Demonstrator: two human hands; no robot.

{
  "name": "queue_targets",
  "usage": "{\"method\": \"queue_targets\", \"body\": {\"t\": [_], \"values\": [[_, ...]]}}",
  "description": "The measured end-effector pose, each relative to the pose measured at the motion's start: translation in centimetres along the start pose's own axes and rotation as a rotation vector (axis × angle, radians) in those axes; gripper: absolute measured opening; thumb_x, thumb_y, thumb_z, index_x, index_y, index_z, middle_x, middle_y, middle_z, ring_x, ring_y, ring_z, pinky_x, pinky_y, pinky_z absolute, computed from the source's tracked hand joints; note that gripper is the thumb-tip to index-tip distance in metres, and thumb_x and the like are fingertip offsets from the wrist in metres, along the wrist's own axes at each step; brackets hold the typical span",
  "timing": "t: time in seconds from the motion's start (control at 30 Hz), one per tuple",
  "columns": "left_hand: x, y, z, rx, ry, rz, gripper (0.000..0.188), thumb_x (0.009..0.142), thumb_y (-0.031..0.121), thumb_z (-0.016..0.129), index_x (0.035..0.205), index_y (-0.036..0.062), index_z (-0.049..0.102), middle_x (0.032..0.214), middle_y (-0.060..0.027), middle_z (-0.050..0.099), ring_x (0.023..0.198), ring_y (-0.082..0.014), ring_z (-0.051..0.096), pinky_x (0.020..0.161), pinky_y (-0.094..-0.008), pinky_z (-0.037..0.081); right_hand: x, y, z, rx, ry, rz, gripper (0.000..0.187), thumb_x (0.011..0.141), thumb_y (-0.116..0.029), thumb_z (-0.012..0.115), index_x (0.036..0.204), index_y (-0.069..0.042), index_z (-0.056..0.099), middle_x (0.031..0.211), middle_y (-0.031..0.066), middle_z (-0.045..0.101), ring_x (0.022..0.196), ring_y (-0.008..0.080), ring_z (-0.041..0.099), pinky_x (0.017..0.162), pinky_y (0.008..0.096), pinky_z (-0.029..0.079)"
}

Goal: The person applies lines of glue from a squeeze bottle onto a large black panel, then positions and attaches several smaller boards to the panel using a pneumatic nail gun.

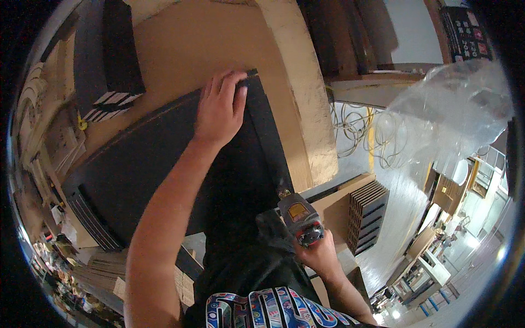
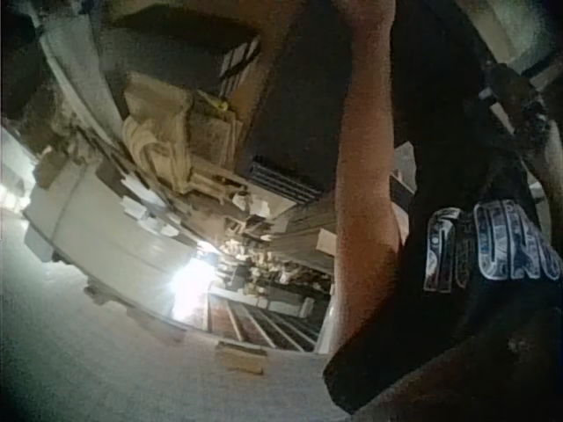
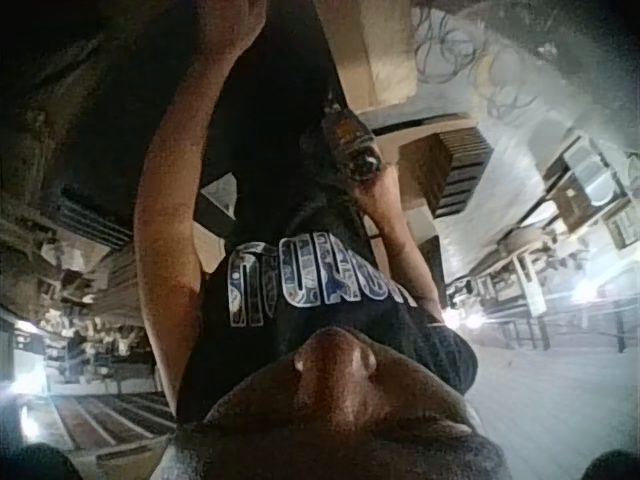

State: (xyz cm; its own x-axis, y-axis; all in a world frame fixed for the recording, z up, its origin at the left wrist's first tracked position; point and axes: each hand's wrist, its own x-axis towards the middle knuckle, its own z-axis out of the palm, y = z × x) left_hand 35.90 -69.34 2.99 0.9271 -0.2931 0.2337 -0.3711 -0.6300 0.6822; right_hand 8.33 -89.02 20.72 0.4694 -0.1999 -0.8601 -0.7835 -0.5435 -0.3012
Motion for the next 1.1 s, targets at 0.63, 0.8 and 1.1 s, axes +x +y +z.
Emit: {"method": "queue_targets", "body": {"t": [0.63, 0.8, 1.1], "values": [[0.6, 0.3, -2.0, -0.034, -0.130, 0.153, 0.017, 0.090, 0.015, 0.078, 0.095, 0.0079, 0.063, 0.130, -0.0113, 0.064, 0.130, -0.0360, 0.059, 0.110, -0.0513, 0.047, 6.1, -10.1, -5.5, 0.195, 0.092, -0.118, 0.038, 0.085, -0.008, 0.065, 0.120, 0.006, 0.064, 0.100, 0.0112, 0.070, 0.090, 0.0213, 0.064, 0.082, 0.0361, 0.055], [0.6, 0.1, -2.1, -0.053, -0.171, 0.131, 0.017, 0.093, 0.017, 0.075, 0.091, 0.0062, 0.062, 0.134, -0.0130, 0.063, 0.132, -0.0384, 0.057, 0.111, -0.0530, 0.046, 5.5, -10.2, -5.5, 0.258, 0.069, -0.074, 0.040, 0.084, -0.007, 0.067, 0.122, 0.004, 0.066, 0.106, 0.0139, 0.073, 0.098, 0.0239, 0.069, 0.088, 0.0366, 0.056], [0.5, 0.1, -2.1, -0.043, -0.168, 0.125, 0.017, 0.093, 0.018, 0.075, 0.091, 0.0066, 0.062, 0.136, -0.0130, 0.062, 0.133, -0.0372, 0.057, 0.110, -0.0528, 0.046, 5.7, -9.1, -5.0, 0.228, 0.119, -0.159, 0.026, 0.087, -0.015, 0.075, 0.106, 0.003, 0.074, 0.099, 0.0145, 0.080, 0.095, 0.0190, 0.077, 0.081, 0.0376, 0.060]]}}
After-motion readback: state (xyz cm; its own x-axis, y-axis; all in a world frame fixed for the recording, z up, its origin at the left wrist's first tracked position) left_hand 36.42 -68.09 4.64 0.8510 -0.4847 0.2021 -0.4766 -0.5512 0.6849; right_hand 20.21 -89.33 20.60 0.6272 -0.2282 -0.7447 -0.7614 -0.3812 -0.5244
